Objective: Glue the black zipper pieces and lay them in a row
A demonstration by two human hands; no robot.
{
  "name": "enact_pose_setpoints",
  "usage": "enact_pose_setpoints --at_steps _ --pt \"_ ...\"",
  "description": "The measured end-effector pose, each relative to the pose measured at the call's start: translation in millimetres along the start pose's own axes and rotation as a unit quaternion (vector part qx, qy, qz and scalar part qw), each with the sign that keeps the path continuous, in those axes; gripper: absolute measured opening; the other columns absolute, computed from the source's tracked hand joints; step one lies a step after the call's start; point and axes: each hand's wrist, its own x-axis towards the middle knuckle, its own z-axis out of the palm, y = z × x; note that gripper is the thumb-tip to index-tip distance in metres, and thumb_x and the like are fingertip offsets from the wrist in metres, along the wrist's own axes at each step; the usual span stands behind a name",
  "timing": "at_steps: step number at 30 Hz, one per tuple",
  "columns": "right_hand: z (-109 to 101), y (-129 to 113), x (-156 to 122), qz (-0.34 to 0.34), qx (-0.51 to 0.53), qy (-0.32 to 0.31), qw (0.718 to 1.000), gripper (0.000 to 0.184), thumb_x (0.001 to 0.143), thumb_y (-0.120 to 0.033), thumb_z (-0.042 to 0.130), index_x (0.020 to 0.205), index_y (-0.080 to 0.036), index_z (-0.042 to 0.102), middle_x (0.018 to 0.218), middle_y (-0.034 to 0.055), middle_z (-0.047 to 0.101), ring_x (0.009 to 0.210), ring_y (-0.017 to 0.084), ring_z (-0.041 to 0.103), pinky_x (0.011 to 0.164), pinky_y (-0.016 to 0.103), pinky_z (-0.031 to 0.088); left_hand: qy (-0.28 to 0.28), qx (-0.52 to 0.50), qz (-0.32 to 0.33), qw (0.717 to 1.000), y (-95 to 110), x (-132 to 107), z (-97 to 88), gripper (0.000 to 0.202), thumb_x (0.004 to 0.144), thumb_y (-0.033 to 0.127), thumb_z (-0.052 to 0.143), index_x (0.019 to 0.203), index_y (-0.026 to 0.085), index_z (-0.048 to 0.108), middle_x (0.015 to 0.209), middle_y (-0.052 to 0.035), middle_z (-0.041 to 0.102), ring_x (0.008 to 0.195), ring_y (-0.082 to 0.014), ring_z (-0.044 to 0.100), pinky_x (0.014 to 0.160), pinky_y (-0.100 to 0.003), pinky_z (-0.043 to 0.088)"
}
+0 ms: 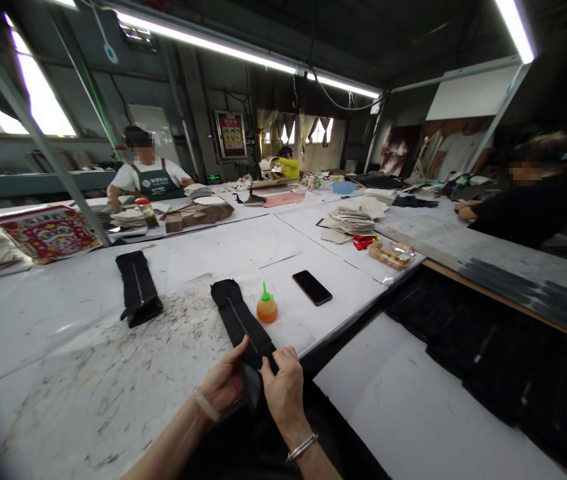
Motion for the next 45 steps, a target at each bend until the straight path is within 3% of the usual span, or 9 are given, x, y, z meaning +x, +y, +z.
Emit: enact_pose_setpoints --at_steps 5,9,15,19,24,31,34,38,45 --pt "-6.4 2.1 -3.5 0.056 0.099 0.047 0.992 0.013 0.084 -0.027 0.061 0.072 -0.023 0.055 0.081 0.0051 0.061 0.081 0.023 0.057 0.078 0.037 0.046 0.011 0.041 0.058 0.997 -10.4 -2.1 0.2 0.021 0.072 -0.008 0.063 0.087 0.007 0.066 0.078 -0.0103 0.074 0.067 -0.0212 0.071 0.068 -0.030 0.058" --pt "-23.0 4.1 -18.7 0.131 0.163 0.132 0.969 0.029 0.078 -0.042 0.070 0.095 -0.022 0.059 0.105 0.0086 0.064 0.103 0.028 0.056 0.093 0.042 0.043 0.010 0.009 0.019 1.000 -8.1 2.8 3.2 0.024 0.076 -0.004 0.063 0.097 0.006 0.066 0.085 -0.0126 0.074 0.071 -0.0234 0.072 0.075 -0.036 0.060" --pt "-19.6 9.4 -35.1 0.229 0.208 0.118 0.944 0.038 0.066 -0.046 0.077 0.091 -0.022 0.062 0.129 0.0119 0.059 0.117 0.034 0.053 0.102 0.045 0.039 0.017 -0.034 0.000 0.999 -11.9 9.8 6.6 0.038 0.079 -0.004 0.061 0.115 0.007 0.061 0.088 -0.0117 0.074 0.076 -0.0243 0.073 0.080 -0.036 0.060" --pt "-12.0 12.6 -38.9 0.277 0.256 0.148 0.914 0.043 0.063 -0.048 0.078 0.092 -0.021 0.060 0.129 0.0124 0.059 0.115 0.034 0.055 0.101 0.046 0.041 0.023 -0.041 -0.001 0.999 -15.7 11.2 7.0 0.035 0.081 -0.001 0.061 0.115 0.007 0.060 0.087 -0.0120 0.074 0.077 -0.0259 0.073 0.078 -0.037 0.061" --pt "-14.8 8.5 -40.7 0.246 0.234 0.158 0.927 0.035 0.063 -0.045 0.078 0.083 -0.022 0.062 0.130 0.0119 0.060 0.120 0.034 0.053 0.105 0.045 0.038 0.018 -0.049 0.009 0.999 -15.3 12.7 11.0 0.033 0.084 -0.002 0.057 0.116 0.004 0.058 0.082 -0.0108 0.073 0.071 -0.0226 0.073 0.070 -0.032 0.061" --pt "-1.6 7.1 -19.6 0.293 0.242 0.140 0.914 0.066 0.067 -0.042 0.077 0.124 -0.017 0.057 0.110 0.0114 0.069 0.104 0.032 0.064 0.093 0.043 0.050 0.028 -0.044 -0.001 0.999 -24.3 14.9 11.0 0.032 0.083 0.001 0.059 0.114 0.005 0.059 0.082 -0.0109 0.074 0.071 -0.0234 0.073 0.070 -0.032 0.061" --pt "3.5 8.2 -18.4 0.214 0.183 0.164 0.946 0.049 0.074 -0.036 0.073 0.119 -0.020 0.063 0.125 0.0127 0.064 0.116 0.034 0.058 0.101 0.046 0.046 0.045 -0.025 0.028 0.998 -30.1 11.4 13.0 0.030 0.080 0.000 0.060 0.109 0.006 0.062 0.081 -0.0109 0.074 0.070 -0.0233 0.073 0.070 -0.031 0.061" --pt "3.0 13.4 -28.3 -0.034 0.015 0.095 0.995 0.029 0.085 -0.014 0.057 0.106 -0.027 0.072 0.124 0.0077 0.066 0.128 0.034 0.048 0.106 0.057 0.037 0.083 0.015 0.102 0.991 -31.0 4.5 11.1 0.027 0.074 -0.007 0.061 0.095 0.009 0.066 0.074 -0.0075 0.073 0.065 -0.0200 0.071 0.066 -0.029 0.059" --pt "-11.2 4.4 -24.7 -0.257 -0.044 -0.123 0.958 0.040 0.080 0.000 0.045 0.101 -0.021 0.073 0.096 0.0080 0.073 0.098 0.025 0.063 0.092 0.043 0.049 0.084 0.071 0.100 0.989 -18.7 -10.2 -11.5 0.004 0.077 0.008 0.070 0.076 0.009 0.067 0.066 -0.0074 0.070 0.055 -0.0159 0.064 0.055 -0.024 0.052"
